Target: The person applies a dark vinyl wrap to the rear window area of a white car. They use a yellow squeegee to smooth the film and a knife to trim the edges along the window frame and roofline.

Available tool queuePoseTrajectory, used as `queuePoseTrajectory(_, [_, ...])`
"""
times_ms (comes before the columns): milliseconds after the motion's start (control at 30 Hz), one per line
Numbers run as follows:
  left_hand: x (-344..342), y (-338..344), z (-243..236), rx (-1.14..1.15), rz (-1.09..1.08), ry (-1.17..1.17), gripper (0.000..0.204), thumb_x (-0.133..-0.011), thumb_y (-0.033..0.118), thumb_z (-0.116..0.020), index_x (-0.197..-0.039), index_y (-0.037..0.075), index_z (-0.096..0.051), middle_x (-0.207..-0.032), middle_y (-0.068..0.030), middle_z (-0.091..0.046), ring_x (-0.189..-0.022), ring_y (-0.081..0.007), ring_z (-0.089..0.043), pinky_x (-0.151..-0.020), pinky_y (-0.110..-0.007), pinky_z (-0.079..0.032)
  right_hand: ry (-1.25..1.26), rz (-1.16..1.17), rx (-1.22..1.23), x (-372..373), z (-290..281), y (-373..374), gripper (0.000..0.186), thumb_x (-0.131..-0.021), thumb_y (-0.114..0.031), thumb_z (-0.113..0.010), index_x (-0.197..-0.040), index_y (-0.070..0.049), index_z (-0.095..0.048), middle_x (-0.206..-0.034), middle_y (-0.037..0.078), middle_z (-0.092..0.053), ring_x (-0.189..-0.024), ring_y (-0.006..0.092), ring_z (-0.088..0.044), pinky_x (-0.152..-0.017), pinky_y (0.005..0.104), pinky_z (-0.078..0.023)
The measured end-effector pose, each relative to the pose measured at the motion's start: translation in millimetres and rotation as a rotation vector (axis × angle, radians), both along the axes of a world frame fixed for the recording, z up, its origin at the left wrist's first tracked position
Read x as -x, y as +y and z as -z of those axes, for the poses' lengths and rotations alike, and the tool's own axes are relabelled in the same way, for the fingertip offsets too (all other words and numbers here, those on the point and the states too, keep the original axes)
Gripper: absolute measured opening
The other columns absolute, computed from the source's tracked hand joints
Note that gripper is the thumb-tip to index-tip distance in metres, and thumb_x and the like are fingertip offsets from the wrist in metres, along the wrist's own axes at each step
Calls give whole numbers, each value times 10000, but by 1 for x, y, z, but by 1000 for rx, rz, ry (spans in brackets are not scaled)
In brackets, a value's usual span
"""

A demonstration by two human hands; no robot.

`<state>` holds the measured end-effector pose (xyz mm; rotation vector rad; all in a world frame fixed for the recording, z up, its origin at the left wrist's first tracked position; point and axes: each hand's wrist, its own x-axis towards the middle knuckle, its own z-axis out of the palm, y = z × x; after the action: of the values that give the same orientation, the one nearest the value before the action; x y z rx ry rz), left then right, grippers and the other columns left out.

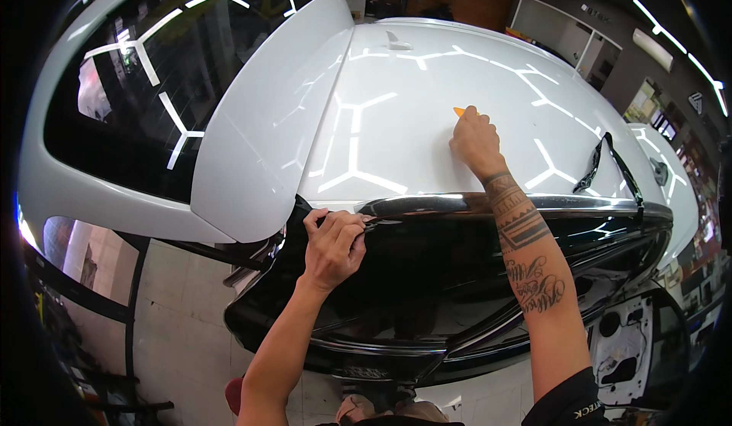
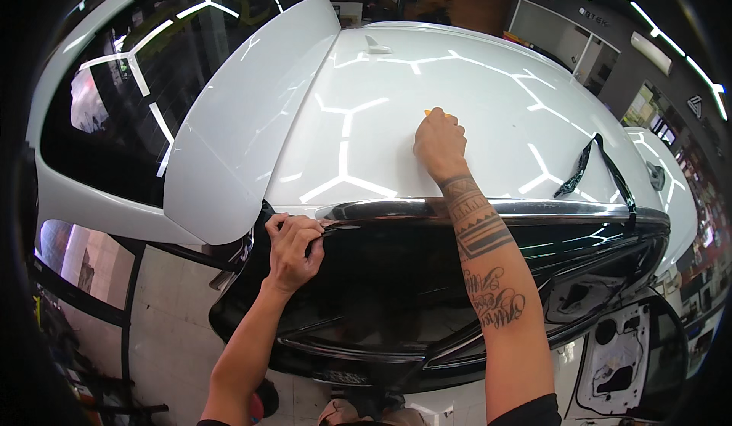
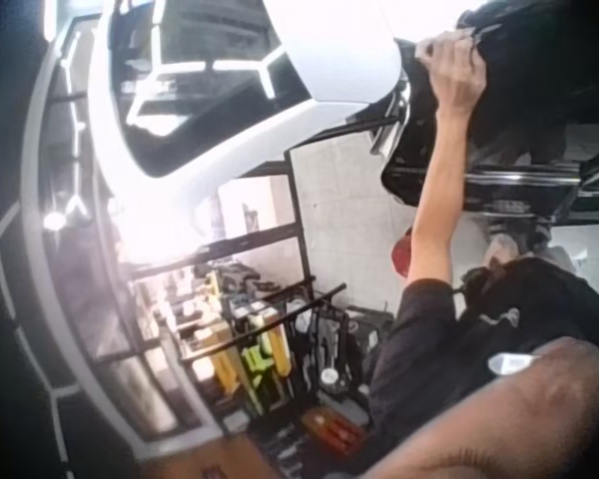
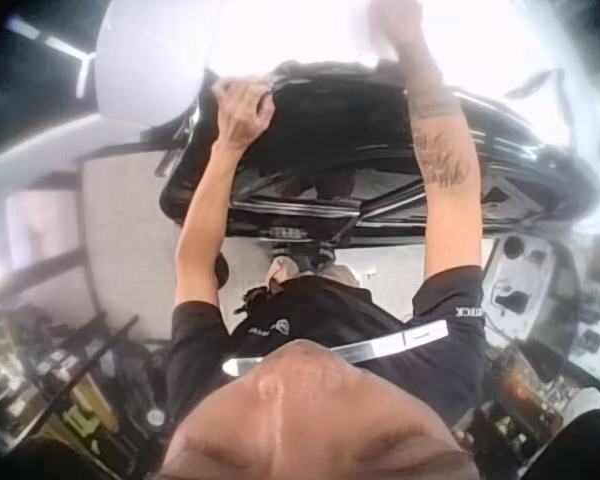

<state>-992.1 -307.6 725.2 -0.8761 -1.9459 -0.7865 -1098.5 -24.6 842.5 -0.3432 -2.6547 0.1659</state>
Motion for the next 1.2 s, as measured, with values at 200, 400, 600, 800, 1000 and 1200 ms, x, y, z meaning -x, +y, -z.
queuePoseTrajectory(200, [3, -3, -3, 14, 38, -45, 286, -781, 15, -714, -959, 125, -519, -986, 22, -665, -944, -199, -637, -1007, -458, -323, -126, 17, -128, -3, -8, 3, 317, -870, -113, -592, -1133, 56, -536, -1059, 274, -640, -958, 437, -666, -868, 524, -532])
queuePoseTrajectory(400, [4, 0, -5, -1, 71, -52, 296, -782, 2, -711, -969, 126, -518, -990, 21, -657, -935, -198, -625, -1002, -448, -319, -33, -58, -216, -7, -3, 31, 129, -897, -47, -544, -993, 37, -560, -994, 226, -638, -881, 390, -667, -793, 486, -540])
queuePoseTrajectory(600, [6, -4, -2, 5, 41, -42, 295, -770, -16, -696, -971, 127, -534, -976, 23, -645, -944, -189, -628, -994, -441, -325, 357, -630, 38, -113, -43, -6, 128, -973, 6, -541, -1046, 22, -645, -833, 119, -567, -621, 208, -565, -554, 309, -449])
queuePoseTrajectory(800, [5, -2, 0, -28, 80, -65, 295, -775, -40, -663, -992, 124, -550, -987, 20, -655, -972, -186, -631, -994, -443, -331, 358, -809, -145, -239, -7, -68, 339, -718, 75, -749, -1048, -2, -723, -814, 61, -623, -576, 165, -591, -473, 280, -452])
queuePoseTrajectory(1000, [6, -5, -2, -59, 113, -69, 340, -761, -59, -628, -1043, 111, -543, -1020, 4, -676, -992, -201, -638, -999, -441, -331, 108, -881, -273, -222, 27, -86, 282, -820, -74, -666, -1077, 40, -661, -887, 56, -544, -730, 172, -593, -587, 279, -504])
queuePoseTrajectory(1200, [6, -7, -2, -89, 118, -59, 396, -742, -79, -601, -1090, 102, -548, -1028, -7, -680, -980, -206, -648, -1000, -442, -339, 227, -1007, -339, -178, 43, -91, 322, -794, -89, -670, -1083, 53, -665, -964, 88, -581, -862, 217, -614, -737, 318, -543])
